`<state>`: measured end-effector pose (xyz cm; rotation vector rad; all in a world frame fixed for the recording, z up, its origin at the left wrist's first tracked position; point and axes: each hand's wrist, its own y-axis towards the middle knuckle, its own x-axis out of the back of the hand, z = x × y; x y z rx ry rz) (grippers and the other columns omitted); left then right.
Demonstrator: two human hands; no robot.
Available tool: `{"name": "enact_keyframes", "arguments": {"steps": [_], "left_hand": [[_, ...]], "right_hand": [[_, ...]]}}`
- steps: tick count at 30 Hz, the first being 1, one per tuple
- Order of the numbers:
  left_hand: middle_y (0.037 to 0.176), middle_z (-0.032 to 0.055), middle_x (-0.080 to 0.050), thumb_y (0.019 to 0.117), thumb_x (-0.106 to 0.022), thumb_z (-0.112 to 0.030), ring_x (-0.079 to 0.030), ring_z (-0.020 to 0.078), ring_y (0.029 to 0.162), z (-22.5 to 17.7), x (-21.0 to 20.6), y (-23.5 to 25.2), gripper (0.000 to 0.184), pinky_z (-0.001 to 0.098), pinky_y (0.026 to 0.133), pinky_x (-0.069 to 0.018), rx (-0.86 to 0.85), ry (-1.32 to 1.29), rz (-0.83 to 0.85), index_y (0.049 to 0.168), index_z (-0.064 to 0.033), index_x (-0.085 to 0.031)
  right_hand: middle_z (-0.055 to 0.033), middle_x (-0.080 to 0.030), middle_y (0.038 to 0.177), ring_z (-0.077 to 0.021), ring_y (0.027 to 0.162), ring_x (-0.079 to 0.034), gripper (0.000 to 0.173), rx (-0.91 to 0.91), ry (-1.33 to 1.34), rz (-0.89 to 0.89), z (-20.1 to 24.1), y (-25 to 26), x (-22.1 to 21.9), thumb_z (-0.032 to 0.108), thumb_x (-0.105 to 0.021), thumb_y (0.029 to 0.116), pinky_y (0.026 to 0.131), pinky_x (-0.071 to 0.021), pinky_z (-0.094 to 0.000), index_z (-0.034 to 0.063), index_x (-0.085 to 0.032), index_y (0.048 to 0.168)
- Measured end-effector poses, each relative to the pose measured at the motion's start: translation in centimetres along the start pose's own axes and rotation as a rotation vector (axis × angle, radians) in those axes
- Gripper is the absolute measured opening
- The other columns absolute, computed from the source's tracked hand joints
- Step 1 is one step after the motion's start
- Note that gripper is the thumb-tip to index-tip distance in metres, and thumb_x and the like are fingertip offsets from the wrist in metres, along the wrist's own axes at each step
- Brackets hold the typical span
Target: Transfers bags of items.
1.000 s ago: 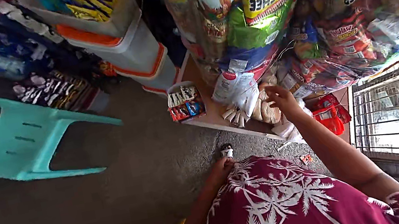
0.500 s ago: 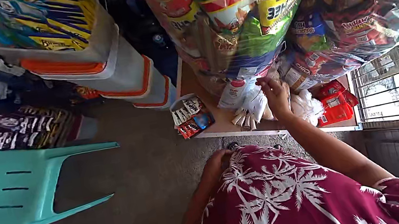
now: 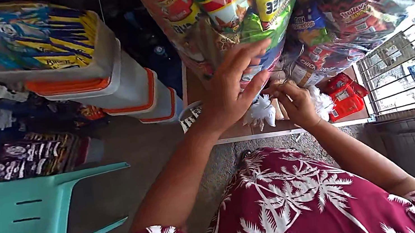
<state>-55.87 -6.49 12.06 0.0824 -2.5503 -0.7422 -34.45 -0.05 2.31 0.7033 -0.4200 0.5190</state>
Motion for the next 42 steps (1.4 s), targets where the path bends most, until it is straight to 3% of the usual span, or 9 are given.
{"name": "enact_keyframes", "arguments": {"steps": [4, 8, 12, 15, 20, 27, 32, 37, 42], "left_hand": [[0.142, 0.0193, -0.055, 0.1048, -0.056, -0.023, -0.055, 0.0235, 0.132, -2.1, 0.1, 4.6, 0.046, 0.0355, 0.108, -0.0505, -0.182, -0.1, 0.081, 0.143, 0.002, -0.055], [0.123, 0.0099, -0.068, 0.1056, -0.055, -0.018, -0.064, 0.0127, 0.115, -4.7, -0.2, 7.3, 0.032, 0.0314, 0.102, -0.0535, -0.284, -0.407, 0.216, 0.125, 0.0059, -0.065], [0.111, 0.0029, -0.073, 0.1037, -0.06, -0.03, -0.069, 0.0095, 0.103, -7.4, -1.1, 9.8, 0.032, 0.0281, 0.092, -0.0582, -0.334, -0.644, 0.444, 0.114, -0.0018, -0.07], [0.094, -0.0023, -0.074, 0.1007, -0.064, -0.022, -0.068, 0.0009, 0.087, -9.5, -2.0, 11.8, 0.021, 0.0189, 0.08, -0.0579, -0.459, -0.589, 0.491, 0.098, -0.0035, -0.075], [0.092, -0.0057, -0.074, 0.1026, -0.062, -0.017, -0.067, -0.0036, 0.077, -14.4, -3.4, 15.5, 0.018, 0.0145, 0.071, -0.0578, -0.507, -0.483, 0.499, 0.105, -0.0053, -0.075], [0.092, -0.0077, -0.074, 0.0973, -0.07, -0.022, -0.07, -0.0011, 0.073, -21.0, -4.7, 20.0, 0.012, 0.0167, 0.063, -0.06, -0.498, -0.368, 0.805, 0.101, -0.0105, -0.071], [0.085, -0.009, -0.072, 0.1008, -0.065, -0.025, -0.065, -0.0057, 0.072, -25.3, -11.7, 20.6, 0.017, 0.0114, 0.063, -0.055, -0.646, -0.338, 0.458, 0.098, -0.0091, -0.071], [0.08, -0.0096, -0.069, 0.1008, -0.063, -0.024, -0.062, -0.0067, 0.069, -30.1, -18.6, 22.4, 0.018, 0.0097, 0.061, -0.0513, -0.654, -0.197, 0.158, 0.096, -0.0083, -0.071], [0.076, -0.0092, -0.07, 0.0983, -0.065, -0.022, -0.061, -0.0026, 0.06, -34.1, -21.6, 25.0, 0.011, 0.0142, 0.053, -0.0503, -0.647, -0.081, -0.036, 0.096, -0.0124, -0.071]], "right_hand": [[-0.0114, -0.075, 0.1, -0.0208, 0.096, -0.068, 0.023, 0.096, -0.026, 0.009, 3.0, 0.6, 2.2, 0.004, -0.054, 0.1006, 0.092, -0.054, -0.039, 0.0001, -0.075, 0.108], [-0.0069, -0.074, 0.102, -0.0168, 0.102, -0.066, 0.025, 0.12, 0.051, 0.025, 4.7, 0.7, 4.1, 0.008, -0.052, 0.1023, 0.097, -0.0515, -0.0394, 0.0035, -0.076, 0.105], [-0.008, -0.074, 0.106, -0.0159, 0.108, -0.064, 0.029, 0.142, 0.151, 0.07, 6.4, 0.5, 7.0, 0.014, -0.049, 0.1063, 0.102, -0.0472, -0.0368, 0.0028, -0.075, 0.104], [-0.0061, -0.075, 0.106, -0.0154, 0.109, -0.065, 0.029, 0.188, 0.157, 0.064, 7.5, 0.1, 8.9, 0.018, -0.048, 0.1067, 0.103, -0.0468, -0.0376, 0.0055, -0.074, 0.104], [-0.0033, -0.074, 0.104, -0.0089, 0.106, -0.065, 0.027, 0.234, 0.201, -0.056, 8.4, -0.6, 13.2, 0.022, -0.049, 0.1084, 0.099, -0.0508, -0.0299, 0.0064, -0.071, 0.105], [-0.0035, -0.075, 0.104, -0.0074, 0.103, -0.066, 0.031, 0.302, 0.144, -0.088, 8.3, -2.9, 22.1, 0.024, -0.046, 0.1098, 0.1, -0.0492, -0.0293, 0.0063, -0.072, 0.108], [-0.004, -0.075, 0.106, -0.0064, 0.104, -0.068, 0.028, 0.293, 0.258, -0.076, 7.8, -5.3, 28.7, 0.023, -0.049, 0.1091, 0.097, -0.0532, -0.0273, 0.004, -0.07, 0.111], [-0.0095, -0.073, 0.124, -0.0138, 0.112, -0.07, 0.059, 0.183, 0.31, -0.093, 6.6, -9.3, 34.1, 0.04, -0.054, 0.1059, 0.1, -0.0565, -0.0342, -0.0006, -0.047, 0.148], [-0.0148, -0.076, 0.101, -0.0133, 0.096, -0.073, 0.028, 0.073, 0.036, -0.135, 5.2, -13.0, 37.9, 0.014, -0.054, 0.1054, 0.092, -0.0583, -0.0337, -0.0093, -0.069, 0.111]]}}
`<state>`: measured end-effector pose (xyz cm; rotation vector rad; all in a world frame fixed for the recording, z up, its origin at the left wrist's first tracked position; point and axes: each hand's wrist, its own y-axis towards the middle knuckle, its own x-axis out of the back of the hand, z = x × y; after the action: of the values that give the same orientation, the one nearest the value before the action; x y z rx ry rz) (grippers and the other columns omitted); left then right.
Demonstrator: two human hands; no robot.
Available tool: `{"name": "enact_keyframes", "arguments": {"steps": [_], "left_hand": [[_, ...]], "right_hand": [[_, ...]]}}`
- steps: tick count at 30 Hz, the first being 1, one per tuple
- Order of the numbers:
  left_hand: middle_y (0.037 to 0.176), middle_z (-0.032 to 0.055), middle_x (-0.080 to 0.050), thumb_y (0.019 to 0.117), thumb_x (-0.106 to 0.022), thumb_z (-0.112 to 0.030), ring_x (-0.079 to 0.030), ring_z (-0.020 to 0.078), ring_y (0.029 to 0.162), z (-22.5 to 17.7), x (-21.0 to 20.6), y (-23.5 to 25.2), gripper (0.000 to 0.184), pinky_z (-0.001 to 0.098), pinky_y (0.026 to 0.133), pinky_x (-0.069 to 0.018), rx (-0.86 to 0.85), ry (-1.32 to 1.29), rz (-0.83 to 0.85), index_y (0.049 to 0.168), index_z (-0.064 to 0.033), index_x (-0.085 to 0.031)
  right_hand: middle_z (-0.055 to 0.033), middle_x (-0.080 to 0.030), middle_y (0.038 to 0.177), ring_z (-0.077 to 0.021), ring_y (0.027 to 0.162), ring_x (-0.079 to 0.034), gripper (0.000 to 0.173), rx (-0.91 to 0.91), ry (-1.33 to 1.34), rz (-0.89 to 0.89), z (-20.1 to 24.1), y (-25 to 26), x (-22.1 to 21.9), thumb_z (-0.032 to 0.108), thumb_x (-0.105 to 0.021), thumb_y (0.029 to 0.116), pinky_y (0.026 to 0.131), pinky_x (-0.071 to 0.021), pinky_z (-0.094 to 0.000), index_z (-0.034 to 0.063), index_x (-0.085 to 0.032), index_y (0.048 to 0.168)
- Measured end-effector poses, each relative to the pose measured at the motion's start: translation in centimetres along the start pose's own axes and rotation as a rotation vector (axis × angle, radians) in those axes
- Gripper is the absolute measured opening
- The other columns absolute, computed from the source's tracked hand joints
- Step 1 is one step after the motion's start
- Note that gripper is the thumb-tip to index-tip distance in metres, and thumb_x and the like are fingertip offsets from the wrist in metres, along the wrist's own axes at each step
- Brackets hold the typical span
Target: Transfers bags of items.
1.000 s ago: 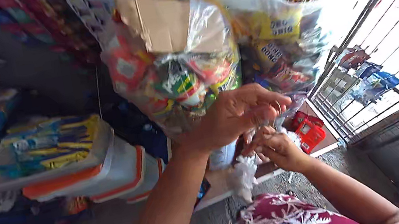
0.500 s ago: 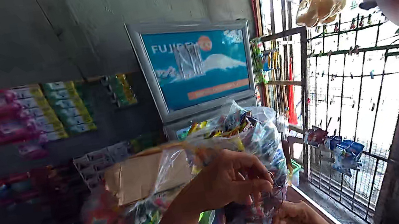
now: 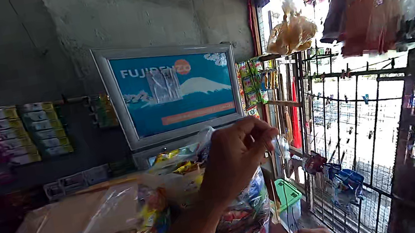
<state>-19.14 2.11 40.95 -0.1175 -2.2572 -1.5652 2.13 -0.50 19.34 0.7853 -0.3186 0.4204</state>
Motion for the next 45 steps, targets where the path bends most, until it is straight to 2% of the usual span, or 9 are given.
{"name": "enact_keyframes", "arguments": {"steps": [6, 13, 16, 19, 24, 32, 35, 41, 45], "left_hand": [[0.076, -0.0053, -0.069, 0.0989, -0.066, -0.019, -0.062, -0.0001, 0.06, -0.7, -1.0, 4.7, 0.01, 0.0158, 0.053, -0.0515, -0.04, 0.106, -0.108, 0.097, -0.0094, -0.069], [0.076, -0.0056, -0.071, 0.099, -0.066, -0.019, -0.063, -0.0007, 0.059, 0.6, -1.4, 8.4, 0.009, 0.0153, 0.051, -0.05, -0.025, 0.041, -0.005, 0.097, -0.0099, -0.068], [0.09, -0.0015, -0.071, 0.0975, -0.068, -0.022, -0.067, 0.0052, 0.082, 1.9, -1.3, 8.9, 0.014, 0.0241, 0.072, -0.0569, -0.022, 0.038, 0.008, 0.103, -0.0092, -0.07], [0.118, 0.0079, -0.068, 0.0983, -0.065, -0.024, -0.062, 0.0186, 0.116, 2.7, -2.1, 8.6, 0.028, 0.0425, 0.099, -0.0507, -0.021, 0.028, -0.04, 0.119, -0.006, -0.068], [0.129, 0.0084, -0.064, 0.0982, -0.064, -0.033, -0.057, 0.0247, 0.125, 2.5, -4.6, 7.2, 0.039, 0.0492, 0.104, -0.0471, -0.178, 0.064, 0.042, 0.13, -0.0107, -0.066], [0.145, 0.0105, -0.056, 0.0996, -0.06, -0.046, -0.047, 0.0251, 0.14, 1.4, -6.7, 7.7, 0.063, 0.0515, 0.116, -0.0349, -0.313, 0.009, 0.223, 0.148, -0.0069, -0.051], [0.147, 0.0091, -0.054, 0.0993, -0.061, -0.045, -0.046, 0.0243, 0.139, 1.9, -6.8, 7.5, 0.063, 0.0511, 0.116, -0.0362, -0.317, -0.02, 0.242, 0.15, -0.0082, -0.049], [0.146, 0.0078, -0.056, 0.0969, -0.061, -0.046, -0.051, 0.0256, 0.135, 4.3, -6.8, 4.0, 0.064, 0.0523, 0.112, -0.0395, -0.32, 0.129, 0.213, 0.148, -0.009, -0.05], [0.139, 0.0075, -0.061, 0.0951, -0.061, -0.049, -0.059, 0.0233, 0.126, 5.2, -6.0, 1.2, 0.06, 0.0506, 0.104, -0.0461, -0.335, 0.328, 0.139, 0.142, -0.0111, -0.057]], "right_hand": [[-0.0058, -0.071, 0.097, 0.0012, 0.091, -0.065, 0.045, 0.021, 0.061, -0.082, 0.2, -0.2, 2.7, 0.037, -0.046, 0.1091, 0.086, -0.0553, -0.0225, -0.0052, -0.064, 0.114], [0.0071, -0.062, 0.081, 0.0033, 0.07, -0.059, 0.027, -0.053, 0.142, -0.221, -0.7, 1.3, 4.0, 0.026, -0.043, 0.111, 0.067, -0.0538, -0.0193, 0.004, -0.058, 0.109], [0.0122, -0.063, 0.081, 0.0041, 0.068, -0.059, 0.022, -0.117, 0.176, -0.255, -1.3, 2.1, 5.7, 0.024, -0.044, 0.1105, 0.065, -0.0536, -0.0191, 0.0113, -0.061, 0.11], [0.0135, -0.066, 0.08, 0.0038, 0.066, -0.06, 0.024, -0.111, 0.149, -0.302, -2.5, 2.9, 7.9, 0.033, -0.047, 0.1092, 0.061, -0.0547, -0.0193, 0.0204, -0.067, 0.109], [0.0159, -0.063, 0.073, 0.0053, 0.063, -0.057, 0.027, -0.088, 0.146, -0.445, -3.3, 4.2, 12.1, 0.053, -0.055, 0.1011, 0.059, -0.0507, -0.0161, 0.0314, -0.07, 0.102], [0.0127, -0.063, 0.066, 0.0037, 0.055, -0.056, 0.016, -0.122, 0.331, -0.531, -1.9, 8.4, 17.8, 0.034, -0.062, 0.0973, 0.054, -0.0481, -0.0141, 0.0274, -0.071, 0.085], [0.0109, -0.062, 0.066, 0.0031, 0.055, -0.055, 0.025, -0.105, 0.41, -0.537, -2.0, 9.4, 20.6, 0.022, -0.047, 0.102, 0.054, -0.0471, -0.0137, 0.0219, -0.068, 0.088], [0.0128, -0.059, 0.062, 0.0033, 0.053, -0.055, 0.037, -0.043, 0.379, -0.452, -1.3, 14.0, 30.6, 0.025, -0.038, 0.1078, 0.053, -0.0475, -0.0141, 0.024, -0.066, 0.083], [0.0062, -0.06, 0.063, -0.0004, 0.055, -0.059, 0.035, -0.174, 0.251, -0.684, 2.5, 17.6, 36.0, 0.01, -0.029, 0.11, 0.058, -0.0539, -0.0158, 0.012, -0.056, 0.088]]}}
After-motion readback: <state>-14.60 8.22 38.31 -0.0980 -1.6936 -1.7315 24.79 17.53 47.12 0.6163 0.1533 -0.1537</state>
